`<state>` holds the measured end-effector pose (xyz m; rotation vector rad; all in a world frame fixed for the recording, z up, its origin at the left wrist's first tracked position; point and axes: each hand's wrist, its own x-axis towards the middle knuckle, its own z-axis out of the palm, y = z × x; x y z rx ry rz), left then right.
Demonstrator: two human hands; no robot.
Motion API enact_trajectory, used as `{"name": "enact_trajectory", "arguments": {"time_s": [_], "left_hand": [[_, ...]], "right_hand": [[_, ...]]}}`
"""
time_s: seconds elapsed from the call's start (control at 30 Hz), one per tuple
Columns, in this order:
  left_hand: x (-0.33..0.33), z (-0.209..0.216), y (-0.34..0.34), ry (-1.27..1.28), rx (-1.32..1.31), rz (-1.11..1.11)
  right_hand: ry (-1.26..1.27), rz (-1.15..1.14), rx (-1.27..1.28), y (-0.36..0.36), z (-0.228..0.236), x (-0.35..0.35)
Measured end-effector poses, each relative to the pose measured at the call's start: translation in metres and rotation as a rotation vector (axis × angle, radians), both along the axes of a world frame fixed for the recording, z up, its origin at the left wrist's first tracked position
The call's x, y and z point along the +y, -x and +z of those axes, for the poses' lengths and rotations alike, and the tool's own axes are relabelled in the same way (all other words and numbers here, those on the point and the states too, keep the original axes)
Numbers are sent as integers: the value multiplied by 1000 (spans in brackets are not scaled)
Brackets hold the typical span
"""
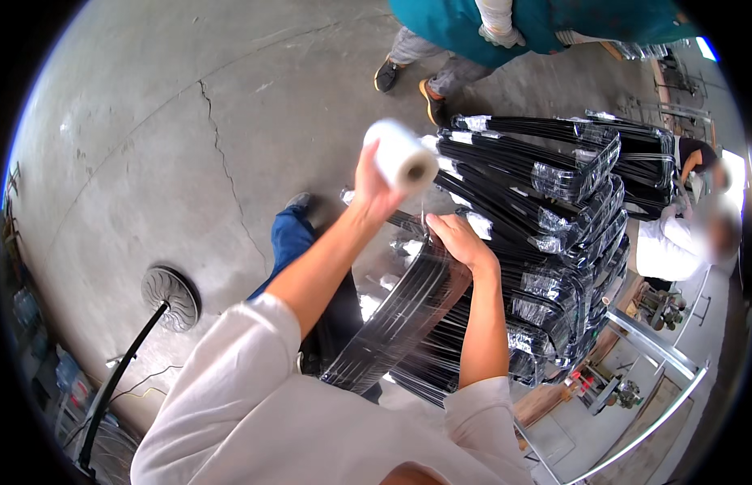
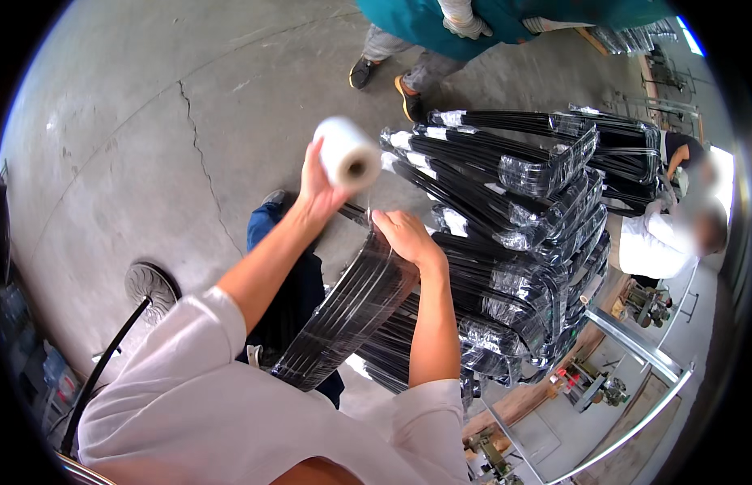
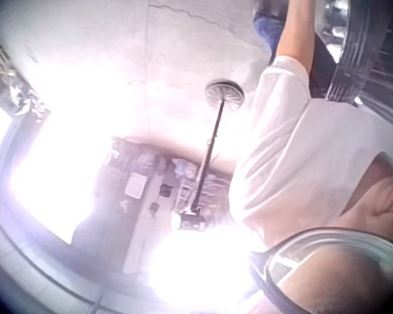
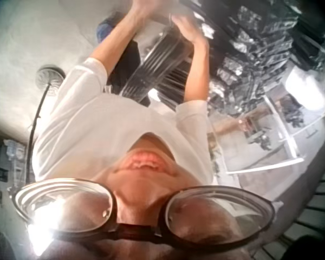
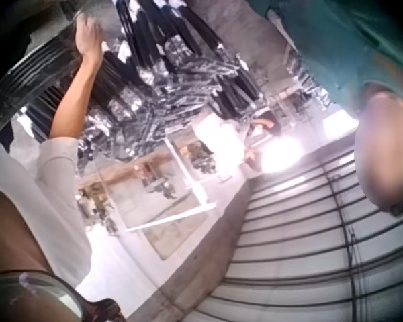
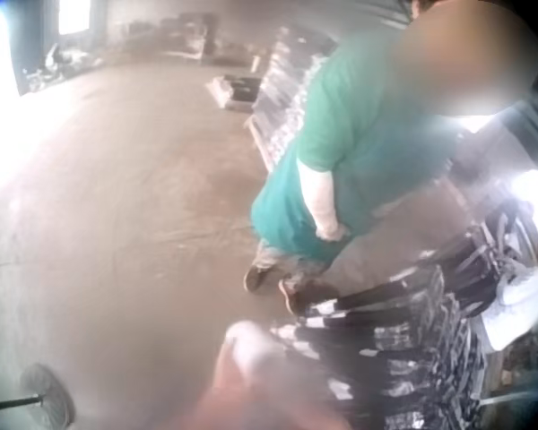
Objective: The person wraps stacks of black metal chair frames with plastic film and applies red circular stickers to the bundles. They then retrieve a roll of white foam padding and insert sheets between individual chair frames to protect them during storage or transport.
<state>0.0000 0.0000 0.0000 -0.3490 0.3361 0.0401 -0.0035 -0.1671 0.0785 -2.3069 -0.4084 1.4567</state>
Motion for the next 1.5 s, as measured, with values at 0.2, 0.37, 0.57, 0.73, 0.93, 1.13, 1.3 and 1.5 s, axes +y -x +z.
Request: {"name": "enact_trajectory", "arguments": {"time_s": [0.2,0.37,0.57,0.73,0.93,1.13,1.3,1.5], "left_hand": [[47,28,-71,-209,-194,-12],[73,17,11,-244,-168,-231],[35,7,151,1,-100,-546],[-49,-34,120,311,-187,-339],[-55,-52,113,346,180,-143],[13,-22,189,-121,-10,-573],[20,47,205,-389,-272,-814],[1,105,158,-599,-273,-850]], "right_hand": [[-120,-77,68,-1,-4,-4],[-620,13,124,-16,-2,31],[-424,-50,143,-17,-13,21],[-700,-688,71,-20,-4,10],[-166,319,-489,31,37,5],[-878,-1073,-543,104,115,-62],[-642,-1509,177,227,47,-58],[-991,-1739,493,236,63,10]]}}
